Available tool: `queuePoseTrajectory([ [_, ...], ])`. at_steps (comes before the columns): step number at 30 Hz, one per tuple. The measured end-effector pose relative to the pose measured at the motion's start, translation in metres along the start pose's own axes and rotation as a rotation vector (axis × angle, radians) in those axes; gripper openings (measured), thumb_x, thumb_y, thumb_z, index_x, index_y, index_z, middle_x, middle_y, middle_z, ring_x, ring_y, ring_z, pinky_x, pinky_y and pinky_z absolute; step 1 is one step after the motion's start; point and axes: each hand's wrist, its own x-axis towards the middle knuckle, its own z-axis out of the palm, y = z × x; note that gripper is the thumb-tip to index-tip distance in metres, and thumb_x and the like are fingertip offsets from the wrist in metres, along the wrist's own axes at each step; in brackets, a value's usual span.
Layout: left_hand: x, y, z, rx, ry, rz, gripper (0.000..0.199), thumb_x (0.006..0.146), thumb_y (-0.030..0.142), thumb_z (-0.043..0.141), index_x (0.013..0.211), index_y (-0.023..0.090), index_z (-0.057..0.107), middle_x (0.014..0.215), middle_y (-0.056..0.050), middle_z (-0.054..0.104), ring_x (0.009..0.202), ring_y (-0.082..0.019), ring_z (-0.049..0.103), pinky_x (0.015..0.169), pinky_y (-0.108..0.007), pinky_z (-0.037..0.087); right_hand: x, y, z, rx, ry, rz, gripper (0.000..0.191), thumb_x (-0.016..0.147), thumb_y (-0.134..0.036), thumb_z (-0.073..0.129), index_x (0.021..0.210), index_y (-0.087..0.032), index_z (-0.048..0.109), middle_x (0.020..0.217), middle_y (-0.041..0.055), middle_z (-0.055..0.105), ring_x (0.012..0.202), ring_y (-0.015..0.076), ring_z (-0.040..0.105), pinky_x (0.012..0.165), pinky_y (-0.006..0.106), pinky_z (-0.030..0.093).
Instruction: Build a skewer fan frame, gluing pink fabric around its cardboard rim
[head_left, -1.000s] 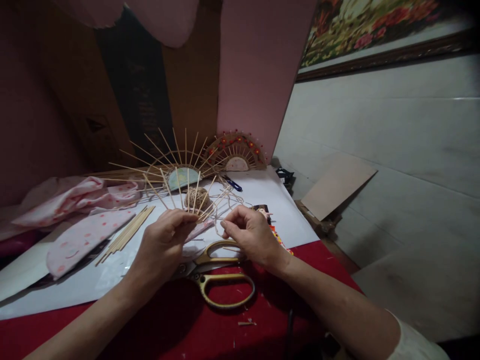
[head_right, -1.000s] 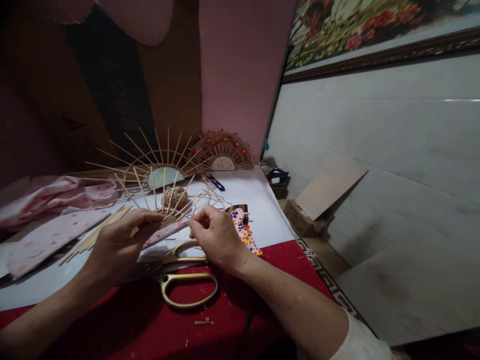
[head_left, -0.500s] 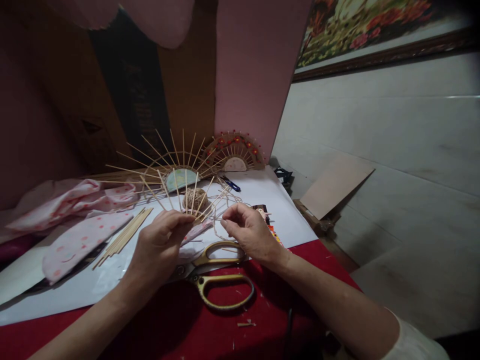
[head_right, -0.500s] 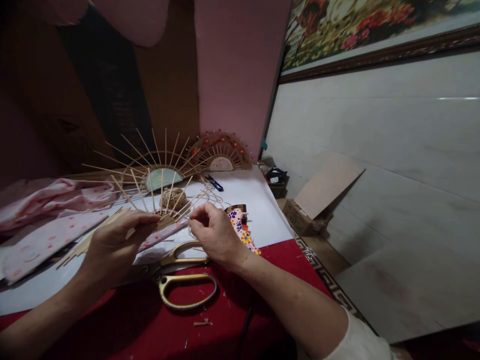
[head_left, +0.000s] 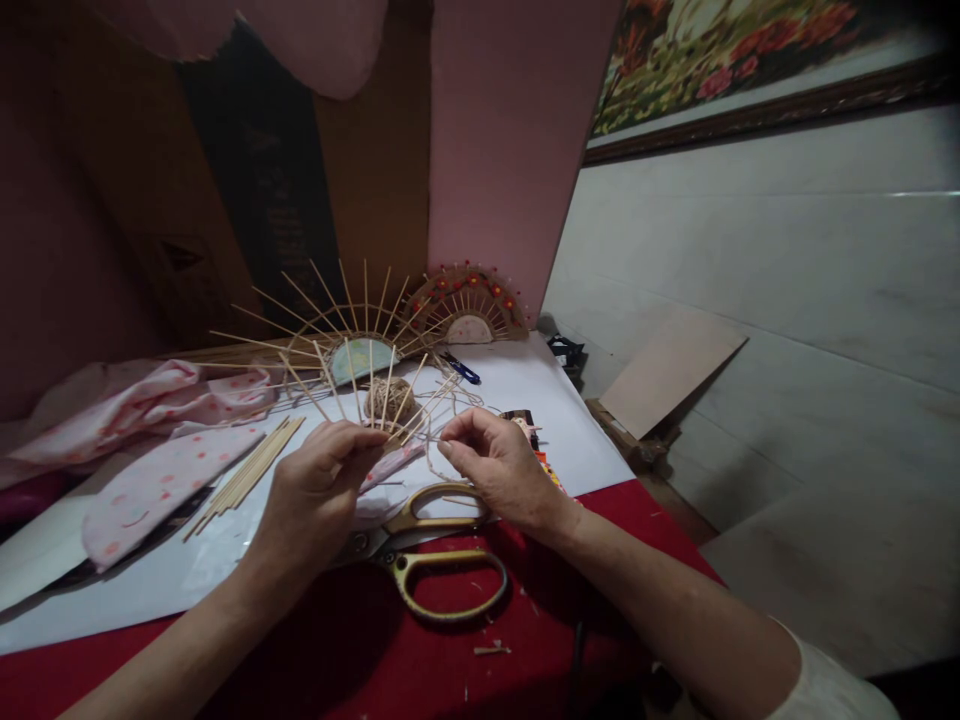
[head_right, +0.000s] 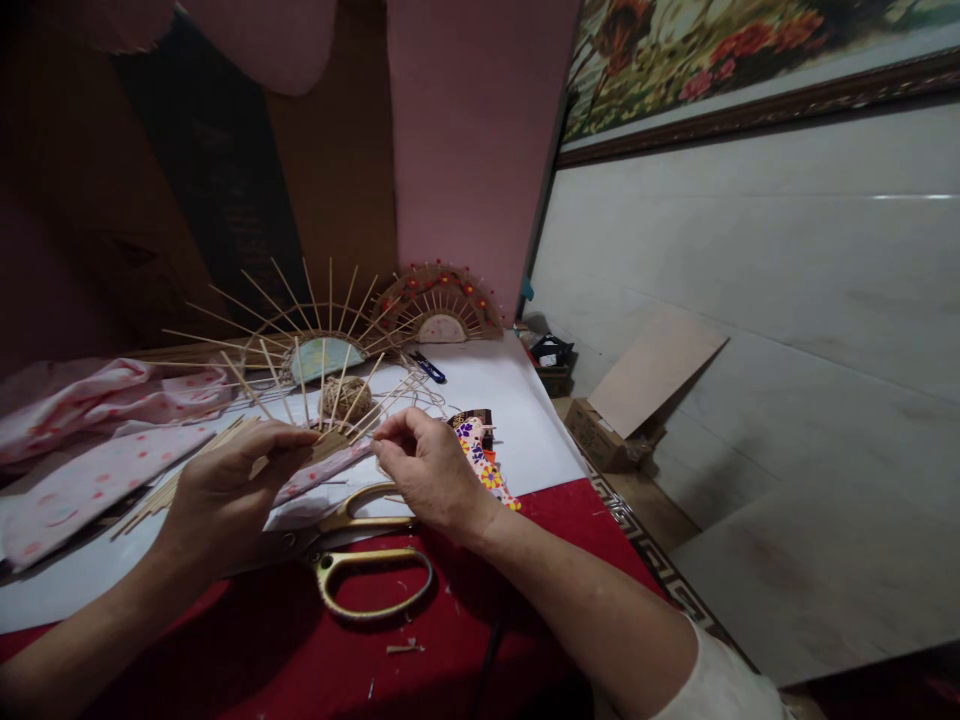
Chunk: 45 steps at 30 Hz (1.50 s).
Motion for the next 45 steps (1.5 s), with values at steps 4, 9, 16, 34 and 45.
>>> queuePoseTrajectory([
  [4,0.0,0.0,0.0,0.004,0.009,0.006,0.01,0.079,0.023,0.056,0.079,0.022,0.066,0.077,-0.002,0.065,0.071,-0.02,0.06,0.063,-0.032,0.046,0.001,0.002,-0.001,-0.019,0.01,-0.008,0.002,0.079,-0.019,0.057,0.08,-0.017,0.058,0.072,-0.0011,0.056,0.065,0.0112,0.052,0.06,0.025,0.044],
  [9,0.0,0.0,0.0,-0.004,-0.008,0.02,0.009,0.08,0.023,0.057,0.079,0.022,0.065,0.077,-0.001,0.064,0.071,-0.018,0.059,0.063,-0.03,0.045,0.0,0.005,-0.001,-0.07,0.004,-0.019,0.01,0.081,-0.015,0.053,0.087,-0.017,0.06,0.08,0.0014,0.061,0.071,0.013,0.057,0.066,0.027,0.047],
  [16,-0.001,-0.003,0.001,0.03,-0.023,0.031,0.01,0.082,0.022,0.055,0.082,0.024,0.064,0.079,0.0,0.063,0.074,-0.017,0.058,0.066,-0.03,0.044,-0.001,0.001,-0.001,-0.178,0.026,-0.062,0.013,0.086,-0.018,0.045,0.092,-0.018,0.057,0.074,-0.0005,0.055,0.063,0.0111,0.049,0.058,0.025,0.041],
  [34,-0.001,-0.001,0.0,0.042,0.003,0.02,0.01,0.08,0.025,0.056,0.079,0.024,0.065,0.076,0.0,0.065,0.071,-0.019,0.06,0.064,-0.03,0.047,-0.001,-0.004,-0.001,-0.146,-0.004,-0.02,0.014,0.083,-0.02,0.051,0.087,-0.017,0.065,0.068,-0.0014,0.056,0.058,0.0103,0.046,0.053,0.023,0.037],
  [45,0.0,0.0,0.001,0.03,-0.013,0.014,0.011,0.081,0.025,0.055,0.078,0.023,0.066,0.075,-0.002,0.065,0.071,-0.02,0.06,0.062,-0.032,0.046,-0.001,0.001,0.002,-0.004,-0.023,0.007,0.012,0.079,-0.017,0.058,0.084,-0.018,0.069,0.074,0.0016,0.066,0.068,0.0132,0.061,0.063,0.028,0.049],
])
